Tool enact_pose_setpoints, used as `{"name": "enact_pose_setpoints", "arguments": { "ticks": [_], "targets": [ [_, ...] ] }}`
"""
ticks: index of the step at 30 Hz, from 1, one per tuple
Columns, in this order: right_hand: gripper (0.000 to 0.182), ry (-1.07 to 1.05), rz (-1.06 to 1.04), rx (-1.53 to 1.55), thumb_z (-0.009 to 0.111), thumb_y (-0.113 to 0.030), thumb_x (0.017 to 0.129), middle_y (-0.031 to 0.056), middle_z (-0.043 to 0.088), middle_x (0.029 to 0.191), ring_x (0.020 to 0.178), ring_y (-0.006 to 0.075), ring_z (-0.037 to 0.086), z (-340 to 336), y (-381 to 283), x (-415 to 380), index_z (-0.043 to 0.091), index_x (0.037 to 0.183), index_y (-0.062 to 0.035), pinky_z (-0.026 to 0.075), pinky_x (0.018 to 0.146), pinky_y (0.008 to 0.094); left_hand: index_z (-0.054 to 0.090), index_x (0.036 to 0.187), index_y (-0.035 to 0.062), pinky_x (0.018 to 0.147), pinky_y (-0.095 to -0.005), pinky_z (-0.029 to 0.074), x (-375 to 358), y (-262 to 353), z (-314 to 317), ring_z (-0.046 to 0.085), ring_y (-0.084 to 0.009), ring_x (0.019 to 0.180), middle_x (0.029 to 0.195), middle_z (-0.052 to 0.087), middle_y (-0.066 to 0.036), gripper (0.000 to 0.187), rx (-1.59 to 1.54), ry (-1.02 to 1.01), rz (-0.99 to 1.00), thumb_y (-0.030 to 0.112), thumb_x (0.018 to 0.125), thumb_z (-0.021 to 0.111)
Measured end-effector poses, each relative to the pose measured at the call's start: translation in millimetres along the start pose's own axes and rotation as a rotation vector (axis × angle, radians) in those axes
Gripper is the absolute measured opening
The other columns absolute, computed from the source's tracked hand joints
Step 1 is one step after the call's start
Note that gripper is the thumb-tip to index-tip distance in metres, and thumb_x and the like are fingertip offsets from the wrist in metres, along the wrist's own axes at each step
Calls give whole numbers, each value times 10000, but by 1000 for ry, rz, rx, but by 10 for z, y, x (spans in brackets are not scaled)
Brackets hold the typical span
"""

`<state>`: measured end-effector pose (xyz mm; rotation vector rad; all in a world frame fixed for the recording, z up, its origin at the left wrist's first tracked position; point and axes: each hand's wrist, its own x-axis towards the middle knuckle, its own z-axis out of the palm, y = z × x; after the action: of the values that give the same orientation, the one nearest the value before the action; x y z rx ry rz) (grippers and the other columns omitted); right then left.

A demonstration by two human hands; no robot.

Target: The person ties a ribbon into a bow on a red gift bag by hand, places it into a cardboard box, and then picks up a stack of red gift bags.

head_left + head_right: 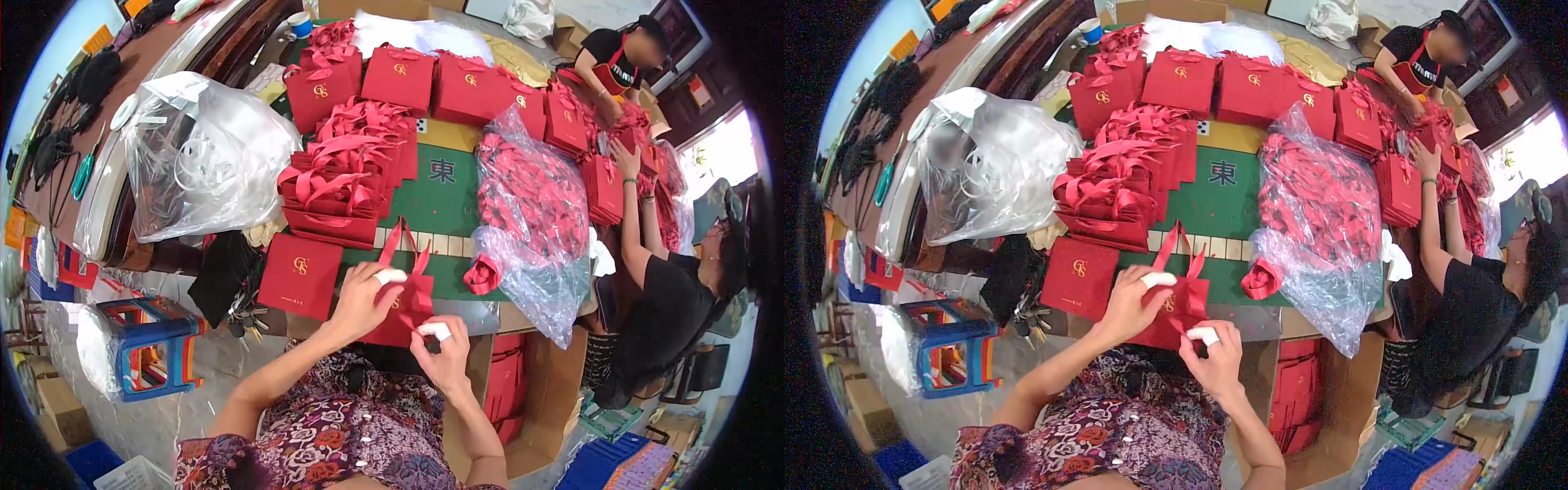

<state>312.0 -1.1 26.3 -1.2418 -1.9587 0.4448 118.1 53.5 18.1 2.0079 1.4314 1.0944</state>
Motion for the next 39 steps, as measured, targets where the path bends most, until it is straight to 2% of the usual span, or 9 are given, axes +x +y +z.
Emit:
{"name": "enact_pose_setpoints", "arguments": {
  "ticks": [4, 9, 12, 19, 29, 32, 34, 35, 39],
  "targets": [
    [188, 95, 141, -15, 770, -86, 704, 71, 622, 883, 811, 278, 589, 143, -88, 139, 618, 815, -86, 452, 735, 383, 680, 1013, 44, 754, -324, 502, -335, 118, -210, 638, -233, 830, 896, 677, -92, 112, -140, 136, -226, 77, 912, 648],
    [195, 72, 58, -16, 766, -82, 702, 55, 618, 872, 810, 267, 599, 228, -210, 214, 609, 818, -89, 438, 714, 380, 661, 1164, 50, 684, -224, 474, -595, -7, -175, 579, -53, 790, 914, 663, 13, 261, -898, -199, -787, 235, 984, 622],
    [194, 29, 20, 4, 763, -66, 693, 59, 623, 851, 802, 272, 596, 243, -245, 195, 613, 812, -92, 447, 727, 377, 655, 1170, 36, 692, -219, 483, -519, -83, -107, 589, -54, 770, 919, 670, 17, 246, -1040, -132, -864, 203, 1005, 583],
    [243, -160, 24, 15, 800, -135, 713, 64, 633, 891, 847, 276, 620, 216, -229, 218, 632, 885, -95, 464, 759, 377, 682, 1061, 44, 703, -223, 492, -432, -209, -76, 596, -58, 779, 941, 682, -1, 169, -1072, -185, -817, 181, 976, 634],
    [151, -23, 380, 437, 718, -81, 864, 108, 677, 917, 852, 209, 675, 511, -157, 357, 677, 997, -23, 520, 745, 315, 681, 1001, -6, 760, -270, 528, -404, -43, -91, 659, -91, 873, 924, 726, -68, 138, -586, -137, -608, 95, 907, 686],
    [143, -54, 528, 490, 679, -72, 895, 120, 678, 927, 860, 220, 680, 490, -208, 366, 665, 1029, -24, 521, 741, 315, 681, 1034, 7, 760, -320, 533, -334, -84, -214, 678, -183, 842, 926, 716, -109, 167, -523, -189, -577, 84, 887, 692],
    [142, -70, 633, 516, 658, -66, 911, 127, 677, 930, 860, 231, 682, 462, -239, 397, 658, 1047, -26, 522, 741, 318, 667, 1108, 21, 763, -339, 530, -221, -126, -320, 649, -220, 809, 959, 685, -102, 251, -23, -89, -280, 68, 863, 695],
    [122, -37, 526, 408, 629, -27, 921, 119, 675, 924, 854, 216, 677, 453, -235, 421, 651, 1039, -8, 518, 757, 304, 648, 1170, 32, 856, -406, 503, -170, -204, -304, 607, -337, 901, 1039, 659, -147, 339, 62, -8, -118, 66, 837, 697],
    [129, -45, 412, 279, 610, 2, 927, 127, 663, 935, 840, 226, 672, 479, -178, 448, 663, 1045, 4, 517, 762, 308, 626, 1206, 13, 905, -428, 477, -108, -296, -232, 545, -347, 1061, 1173, 609, -158, 413, 271, -189, -108, 87, 807, 706]
  ]
}}
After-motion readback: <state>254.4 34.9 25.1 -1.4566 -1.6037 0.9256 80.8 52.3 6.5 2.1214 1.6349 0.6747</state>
